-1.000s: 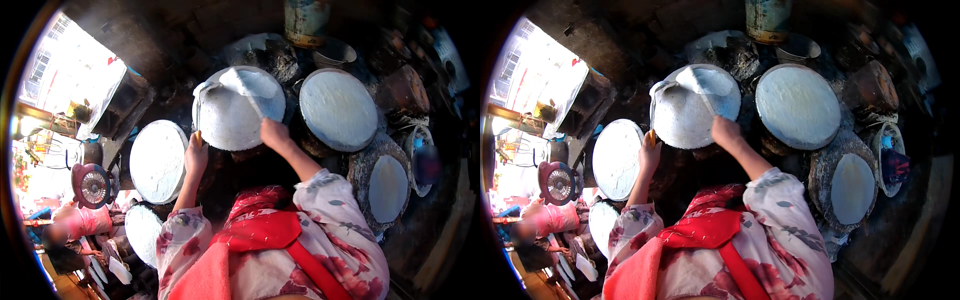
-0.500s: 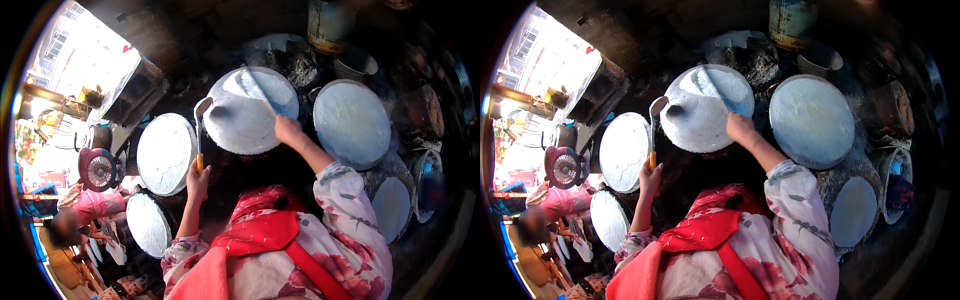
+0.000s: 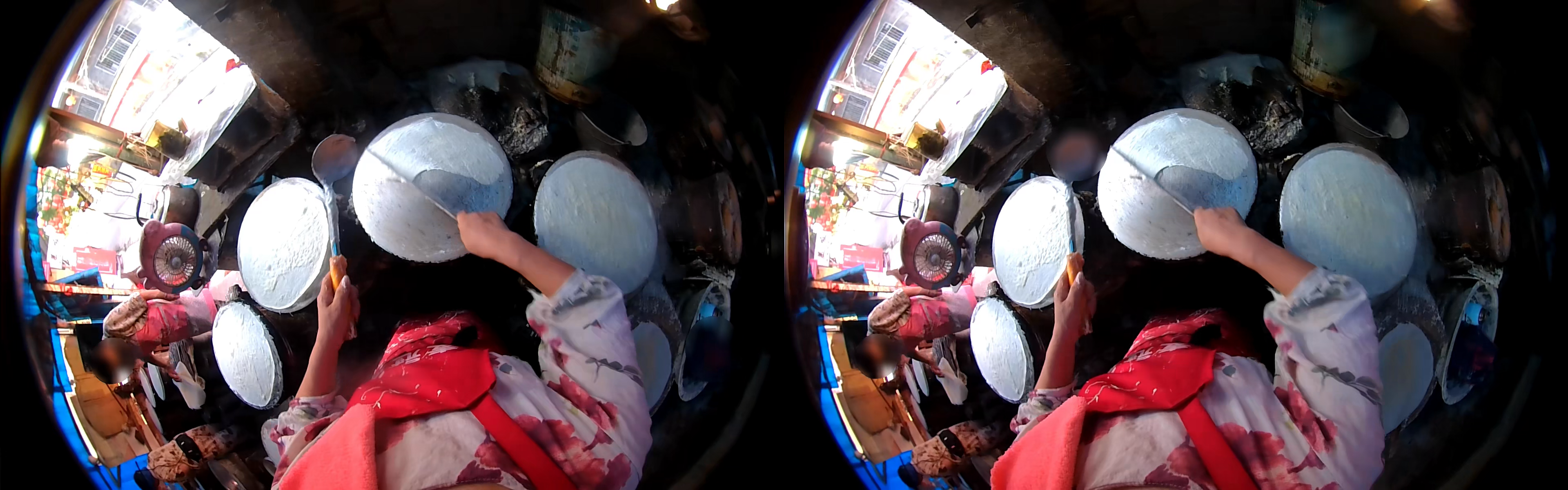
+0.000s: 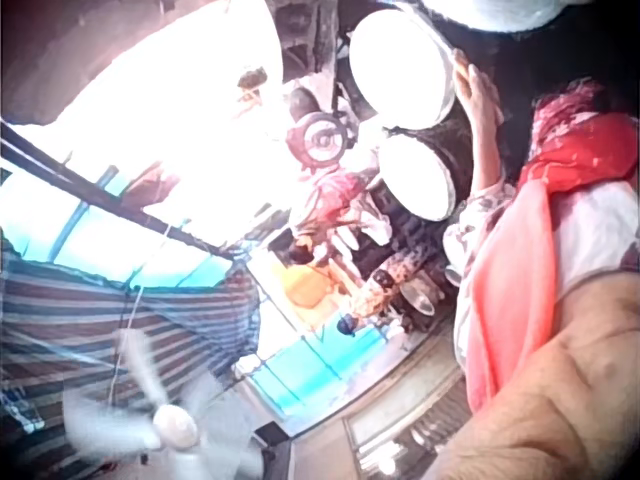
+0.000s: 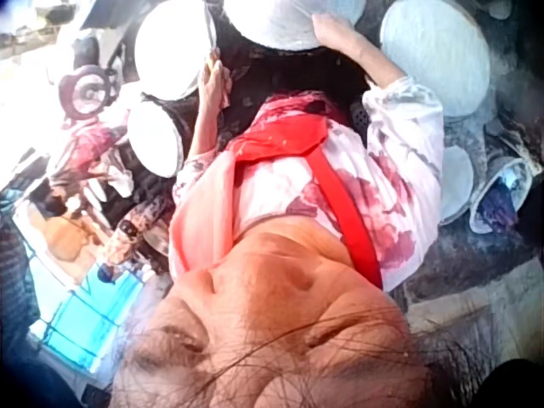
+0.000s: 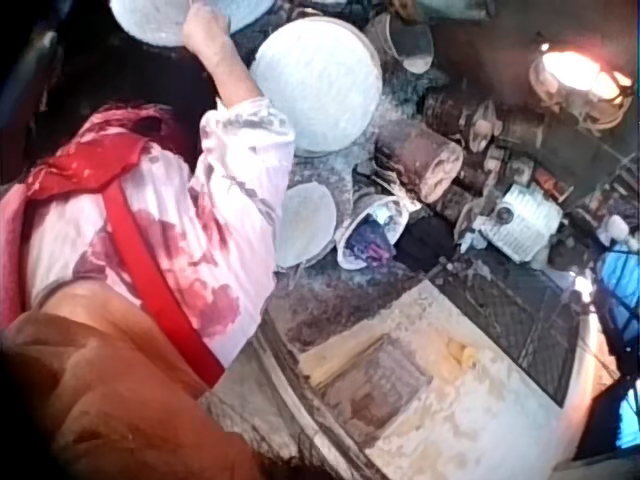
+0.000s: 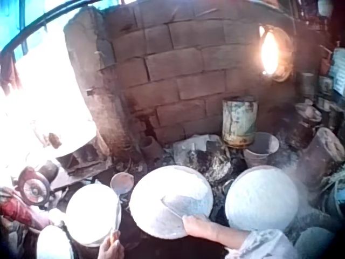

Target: The person scoops white batter from a large metal basin using a ladle and pours it onto several hot, round griddles. They use a long wooden stick to spread the batter into thin, circular layers. The person flips the cooked cakes and stacks them on a nearby surface. The process is repeated continuously across multiple griddles.

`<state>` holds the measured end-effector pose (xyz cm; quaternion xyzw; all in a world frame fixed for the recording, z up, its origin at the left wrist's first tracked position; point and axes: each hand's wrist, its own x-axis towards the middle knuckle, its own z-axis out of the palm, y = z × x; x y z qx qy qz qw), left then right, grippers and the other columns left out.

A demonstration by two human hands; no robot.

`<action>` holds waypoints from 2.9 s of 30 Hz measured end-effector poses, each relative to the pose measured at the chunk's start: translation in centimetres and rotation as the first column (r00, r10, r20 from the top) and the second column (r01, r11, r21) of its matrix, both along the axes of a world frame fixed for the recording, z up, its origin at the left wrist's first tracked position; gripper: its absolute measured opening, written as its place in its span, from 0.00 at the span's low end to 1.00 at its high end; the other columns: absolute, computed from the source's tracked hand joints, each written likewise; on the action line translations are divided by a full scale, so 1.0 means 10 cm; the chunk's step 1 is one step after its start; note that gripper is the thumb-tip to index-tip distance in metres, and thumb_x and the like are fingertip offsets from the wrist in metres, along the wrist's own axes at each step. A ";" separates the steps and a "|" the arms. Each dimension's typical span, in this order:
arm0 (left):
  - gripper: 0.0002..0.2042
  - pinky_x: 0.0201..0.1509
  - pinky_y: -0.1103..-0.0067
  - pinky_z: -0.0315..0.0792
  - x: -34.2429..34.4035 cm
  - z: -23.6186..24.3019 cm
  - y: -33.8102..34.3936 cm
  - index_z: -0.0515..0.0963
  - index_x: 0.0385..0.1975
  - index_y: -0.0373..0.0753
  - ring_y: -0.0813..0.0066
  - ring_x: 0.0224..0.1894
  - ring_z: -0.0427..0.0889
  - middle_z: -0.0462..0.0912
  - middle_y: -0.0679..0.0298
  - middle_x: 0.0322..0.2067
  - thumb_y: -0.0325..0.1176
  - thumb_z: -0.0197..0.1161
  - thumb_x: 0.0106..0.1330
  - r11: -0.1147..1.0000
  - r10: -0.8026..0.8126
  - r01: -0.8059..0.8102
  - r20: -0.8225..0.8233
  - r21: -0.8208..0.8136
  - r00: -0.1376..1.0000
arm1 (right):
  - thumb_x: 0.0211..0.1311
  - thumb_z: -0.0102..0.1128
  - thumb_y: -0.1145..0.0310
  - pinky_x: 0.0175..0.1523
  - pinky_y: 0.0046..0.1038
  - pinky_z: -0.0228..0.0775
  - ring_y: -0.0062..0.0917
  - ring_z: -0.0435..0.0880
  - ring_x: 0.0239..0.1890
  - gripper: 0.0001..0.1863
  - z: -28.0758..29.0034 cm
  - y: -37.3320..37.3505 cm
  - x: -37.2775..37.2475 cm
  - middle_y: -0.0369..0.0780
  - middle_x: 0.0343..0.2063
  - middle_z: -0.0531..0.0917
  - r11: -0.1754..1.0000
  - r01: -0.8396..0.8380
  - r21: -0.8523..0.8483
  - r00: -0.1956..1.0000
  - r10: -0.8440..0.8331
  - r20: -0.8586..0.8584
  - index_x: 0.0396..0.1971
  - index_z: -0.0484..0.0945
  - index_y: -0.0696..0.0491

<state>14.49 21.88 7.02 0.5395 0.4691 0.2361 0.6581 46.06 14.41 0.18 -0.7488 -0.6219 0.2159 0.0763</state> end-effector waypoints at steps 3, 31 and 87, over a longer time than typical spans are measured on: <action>0.16 0.12 0.86 0.59 -0.09 0.07 -0.07 0.62 0.55 0.42 0.83 0.10 0.63 0.64 0.69 0.17 0.36 0.48 0.70 0.997 0.066 -0.066 -0.024 -0.035 0.998 | 0.54 0.46 0.72 0.40 0.42 0.73 0.44 0.82 0.35 0.09 0.21 0.04 0.16 0.51 0.29 0.82 0.992 0.088 -0.087 0.996 -0.088 0.004 0.31 0.74 0.59; 0.17 0.12 0.87 0.58 -0.33 -0.12 -0.51 0.63 0.57 0.43 0.85 0.10 0.62 0.66 0.71 0.17 0.37 0.48 0.70 0.996 0.022 -0.041 -0.244 -0.075 0.969 | 0.59 0.49 0.64 0.34 0.44 0.68 0.44 0.79 0.29 0.08 0.39 -0.97 0.56 0.46 0.23 0.80 0.962 -0.264 -0.069 0.963 0.258 -0.083 0.29 0.72 0.54; 0.20 0.11 0.86 0.57 -0.29 0.08 -0.55 0.64 0.54 0.39 0.81 0.10 0.64 0.67 0.67 0.15 0.46 0.47 0.70 0.993 -0.096 0.094 -0.025 -0.076 0.995 | 0.65 0.42 0.58 0.17 0.31 0.63 0.26 0.70 0.08 0.17 -0.50 -1.32 -0.05 0.39 0.12 0.73 0.687 0.704 -0.181 0.463 -0.637 -0.617 0.24 0.70 0.55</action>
